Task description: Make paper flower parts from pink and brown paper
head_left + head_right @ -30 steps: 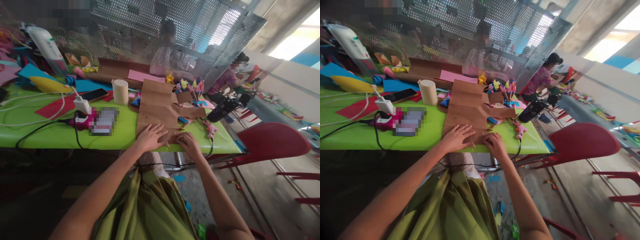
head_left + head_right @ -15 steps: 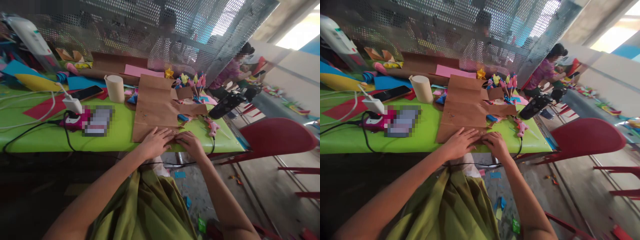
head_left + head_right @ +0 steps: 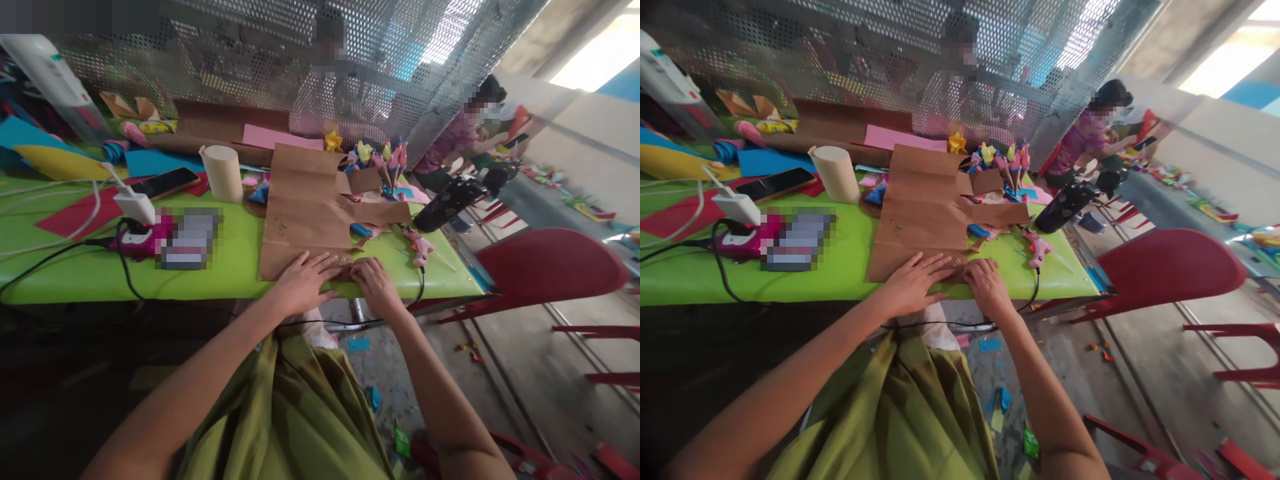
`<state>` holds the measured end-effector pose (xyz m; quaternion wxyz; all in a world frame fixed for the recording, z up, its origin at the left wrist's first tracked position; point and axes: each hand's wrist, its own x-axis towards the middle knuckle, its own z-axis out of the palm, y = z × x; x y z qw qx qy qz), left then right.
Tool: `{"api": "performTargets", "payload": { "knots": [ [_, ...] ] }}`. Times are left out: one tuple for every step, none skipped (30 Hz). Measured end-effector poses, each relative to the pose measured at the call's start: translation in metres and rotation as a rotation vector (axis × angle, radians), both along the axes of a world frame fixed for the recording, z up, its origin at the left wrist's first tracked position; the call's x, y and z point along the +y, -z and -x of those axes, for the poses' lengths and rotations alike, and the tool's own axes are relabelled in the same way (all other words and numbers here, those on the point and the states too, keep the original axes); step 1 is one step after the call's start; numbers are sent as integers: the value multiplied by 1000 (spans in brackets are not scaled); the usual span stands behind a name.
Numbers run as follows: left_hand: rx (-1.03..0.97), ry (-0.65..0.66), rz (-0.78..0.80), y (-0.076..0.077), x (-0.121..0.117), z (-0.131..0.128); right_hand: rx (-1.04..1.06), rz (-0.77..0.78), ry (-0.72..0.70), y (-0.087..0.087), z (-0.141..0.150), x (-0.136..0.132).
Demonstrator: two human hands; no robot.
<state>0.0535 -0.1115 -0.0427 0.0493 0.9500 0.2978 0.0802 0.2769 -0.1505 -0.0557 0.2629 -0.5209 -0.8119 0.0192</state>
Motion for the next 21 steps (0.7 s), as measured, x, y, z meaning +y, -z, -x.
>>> {"api": "performTargets", "payload": {
  "knots": [
    [1,1,-6,0,0,0,38,4,6,-1,-1,-2],
    [1,1,-10,0,0,0,85,12,13,-2,-2,-4],
    [-1,2,-12,1,0,1,141,27,18,-4,-4,-6],
    [-4,3,-8,1,0,1,202,51,24,-7,-6,-10],
    [-8,6,2,1,1,1,266,82,32,-10,-10,-14],
    [-15,8,20,1,1,1,327,123,45,-13,-14,-20],
    [-22,10,44,1,2,1,386,168,66,-16,-19,-27],
    [-29,12,75,0,3,1,441,211,98,-20,-26,-35],
    [-39,13,112,-1,4,1,490,262,125,-23,-33,-43],
    [-50,13,153,-2,5,1,546,301,148,-25,-41,-52],
    [-65,11,195,-3,7,1,597,346,155,-28,-49,-61],
    [-82,9,234,-4,8,1,624,379,166,-31,-57,-69],
    [-101,3,265,-6,9,1,600,424,184,-33,-65,-76],
    [-118,-5,285,-7,10,1,546,472,201,-36,-71,-81],
    [-132,-13,293,-8,12,0,470,502,220,-39,-76,-84],
    [-140,-23,288,-9,13,-1,371,504,237,-42,-79,-86],
    [-144,-35,273,-11,15,-2,269,468,249,-46,-79,-85],
    [-144,-44,254,-12,17,-4,179,401,254,-49,-78,-82],
    [-142,-51,230,-14,19,-6,105,315,248,-52,-74,-77],
    [-140,-53,201,-15,22,-8,72,228,234,-54,-68,-70],
    [-137,-52,169,-16,24,-10,81,170,207,-55,-60,-62]
  ]
}}
